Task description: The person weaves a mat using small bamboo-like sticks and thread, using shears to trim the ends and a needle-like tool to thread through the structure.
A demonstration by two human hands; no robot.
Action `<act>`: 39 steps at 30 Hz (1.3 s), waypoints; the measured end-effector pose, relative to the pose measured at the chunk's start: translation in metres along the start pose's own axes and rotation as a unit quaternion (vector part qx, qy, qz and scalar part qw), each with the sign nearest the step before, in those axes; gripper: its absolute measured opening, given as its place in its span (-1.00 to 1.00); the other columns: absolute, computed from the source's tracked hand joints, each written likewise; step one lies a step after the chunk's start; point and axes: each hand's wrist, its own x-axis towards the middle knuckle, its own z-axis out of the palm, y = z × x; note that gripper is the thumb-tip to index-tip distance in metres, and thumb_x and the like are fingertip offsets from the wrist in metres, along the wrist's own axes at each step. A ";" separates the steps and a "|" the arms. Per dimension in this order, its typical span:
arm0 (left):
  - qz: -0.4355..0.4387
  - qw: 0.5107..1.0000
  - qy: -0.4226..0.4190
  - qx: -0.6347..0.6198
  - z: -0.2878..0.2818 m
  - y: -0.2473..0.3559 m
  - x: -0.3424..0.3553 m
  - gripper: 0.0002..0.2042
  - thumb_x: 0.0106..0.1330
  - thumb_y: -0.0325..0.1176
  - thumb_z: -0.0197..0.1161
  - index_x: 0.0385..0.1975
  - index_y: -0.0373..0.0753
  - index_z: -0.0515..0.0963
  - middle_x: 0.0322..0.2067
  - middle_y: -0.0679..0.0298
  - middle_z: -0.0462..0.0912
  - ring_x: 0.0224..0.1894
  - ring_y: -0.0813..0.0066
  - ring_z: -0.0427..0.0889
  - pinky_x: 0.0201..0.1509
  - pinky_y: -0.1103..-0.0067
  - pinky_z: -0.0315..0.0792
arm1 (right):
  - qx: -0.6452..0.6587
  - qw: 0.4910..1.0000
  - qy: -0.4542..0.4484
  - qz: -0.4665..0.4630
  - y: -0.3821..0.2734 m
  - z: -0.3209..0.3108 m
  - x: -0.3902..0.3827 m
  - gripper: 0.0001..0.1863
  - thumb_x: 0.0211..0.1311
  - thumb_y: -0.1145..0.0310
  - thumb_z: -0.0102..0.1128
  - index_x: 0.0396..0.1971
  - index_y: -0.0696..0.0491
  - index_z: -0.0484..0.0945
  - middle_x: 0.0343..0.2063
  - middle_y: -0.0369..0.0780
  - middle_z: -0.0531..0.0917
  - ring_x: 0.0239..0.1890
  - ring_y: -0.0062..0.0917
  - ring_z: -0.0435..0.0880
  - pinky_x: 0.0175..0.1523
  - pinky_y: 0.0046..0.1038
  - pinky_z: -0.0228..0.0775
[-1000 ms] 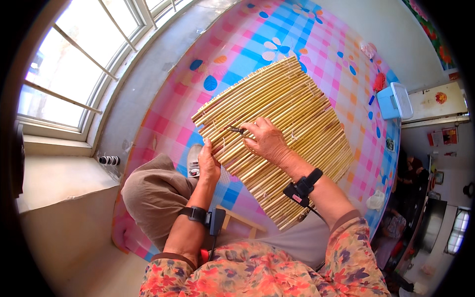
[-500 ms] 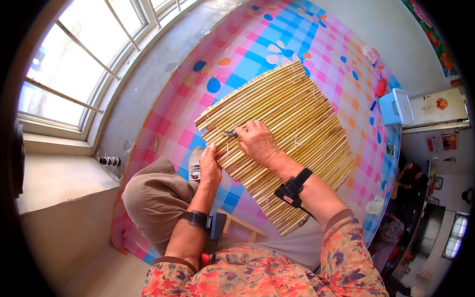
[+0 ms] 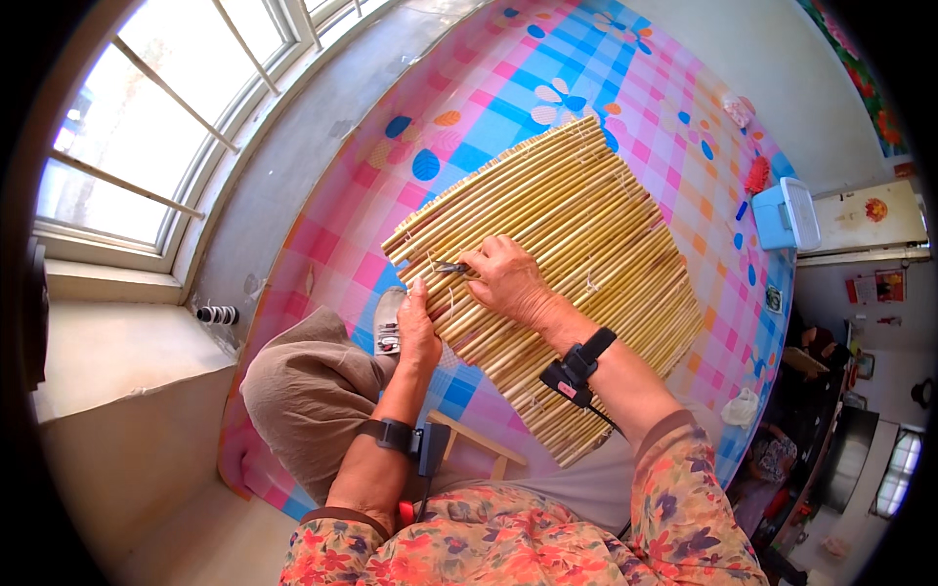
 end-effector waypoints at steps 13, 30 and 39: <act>0.012 0.999 -0.016 -0.027 -0.001 -0.005 0.000 -0.56 0.47 -0.09 -0.02 0.07 -0.38 0.40 -0.05 0.12 0.58 -0.09 0.39 0.61 0.01 0.47 0.52 | 0.336 0.925 -0.067 0.163 0.008 -0.002 0.013 -0.70 0.02 0.44 0.29 -0.17 0.11 0.59 -0.46 -0.35 0.48 -0.40 -0.66 0.49 -0.24 -0.58 0.41; -0.051 0.992 -0.099 -0.058 -0.006 -0.006 -0.001 -0.62 0.38 -0.20 0.19 0.10 -0.24 0.40 -0.04 0.21 0.60 -0.02 0.36 0.61 0.05 0.38 0.56 | 0.207 0.948 0.092 0.223 0.008 -0.068 -0.097 -0.66 0.11 0.46 0.29 -0.06 0.07 0.56 -0.39 -0.29 0.46 -0.41 -0.63 0.48 -0.27 -0.60 0.41; 0.207 0.941 -0.251 0.094 0.108 0.100 -0.106 -0.76 0.36 -0.42 0.20 -0.03 -0.34 0.54 -0.15 0.32 0.64 -0.14 0.62 0.58 -0.06 0.58 0.49 | 0.334 0.802 0.403 0.288 0.011 -0.143 -0.185 -0.67 0.31 0.44 0.12 0.06 0.11 0.46 -0.35 -0.33 0.53 -0.31 -0.68 0.53 -0.23 -0.63 0.42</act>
